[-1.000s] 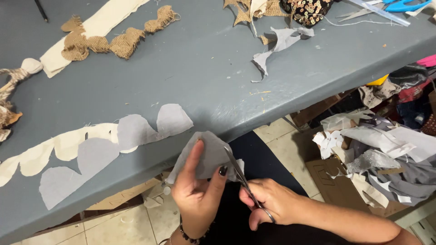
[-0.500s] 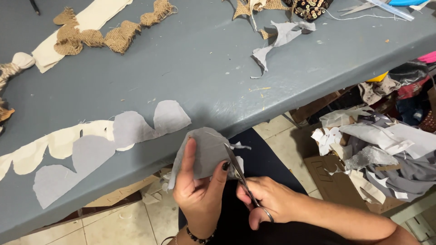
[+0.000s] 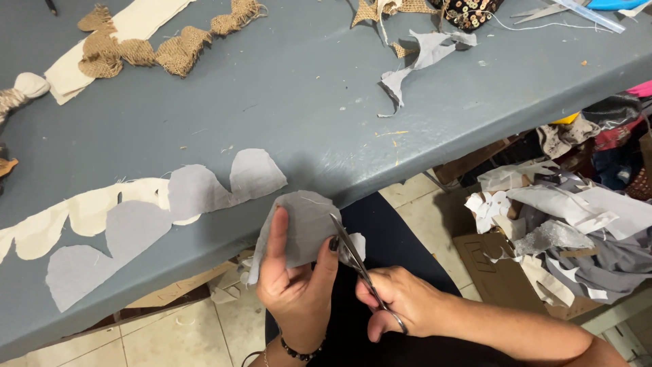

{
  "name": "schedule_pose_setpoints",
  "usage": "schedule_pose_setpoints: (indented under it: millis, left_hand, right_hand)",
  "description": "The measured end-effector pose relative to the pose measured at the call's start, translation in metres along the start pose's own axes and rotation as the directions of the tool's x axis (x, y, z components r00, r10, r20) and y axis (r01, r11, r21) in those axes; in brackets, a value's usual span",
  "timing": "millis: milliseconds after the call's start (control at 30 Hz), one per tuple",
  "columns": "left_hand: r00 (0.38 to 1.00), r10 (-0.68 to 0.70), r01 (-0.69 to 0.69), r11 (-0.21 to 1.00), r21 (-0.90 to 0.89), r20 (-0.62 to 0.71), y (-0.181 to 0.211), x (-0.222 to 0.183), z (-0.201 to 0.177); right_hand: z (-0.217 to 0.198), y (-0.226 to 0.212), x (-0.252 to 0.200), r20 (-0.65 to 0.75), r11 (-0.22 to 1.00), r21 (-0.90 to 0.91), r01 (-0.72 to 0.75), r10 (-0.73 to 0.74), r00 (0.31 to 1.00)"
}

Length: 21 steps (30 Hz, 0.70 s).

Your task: Cutting scalloped shapes out of a strip of grey fabric using scissors

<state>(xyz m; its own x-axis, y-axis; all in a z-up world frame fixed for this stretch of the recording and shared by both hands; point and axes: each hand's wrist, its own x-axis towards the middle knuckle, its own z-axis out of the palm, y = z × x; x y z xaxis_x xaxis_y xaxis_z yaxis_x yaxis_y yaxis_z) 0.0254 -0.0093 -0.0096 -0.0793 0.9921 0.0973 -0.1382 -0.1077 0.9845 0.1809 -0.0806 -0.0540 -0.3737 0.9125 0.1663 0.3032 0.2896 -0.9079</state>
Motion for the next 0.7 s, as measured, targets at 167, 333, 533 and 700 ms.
schedule_pose_setpoints:
  millis: [167,333,533,700]
  left_hand:
    - [1.0,-0.001,0.001,1.0,-0.003,0.027,0.002,0.003,-0.003]
    - [0.995,-0.066,0.072,0.995,-0.068,0.076,0.01,0.004,-0.007]
    - [0.982,-0.052,0.056,0.998,-0.016,0.18,0.011,0.002,-0.015]
    - [0.972,0.088,-0.1,0.994,0.044,0.22,0.005,0.003,-0.019]
  right_hand:
    - [0.001,0.004,-0.001,0.016,1.0,-0.012,0.005,-0.005,1.0]
    - [-0.001,-0.002,0.001,0.052,1.0,-0.014,-0.016,0.017,0.998]
    - [-0.003,-0.006,0.002,0.038,0.999,-0.025,-0.038,0.038,0.999]
    - [-0.002,-0.003,0.002,0.031,0.999,-0.039,-0.021,0.022,0.999]
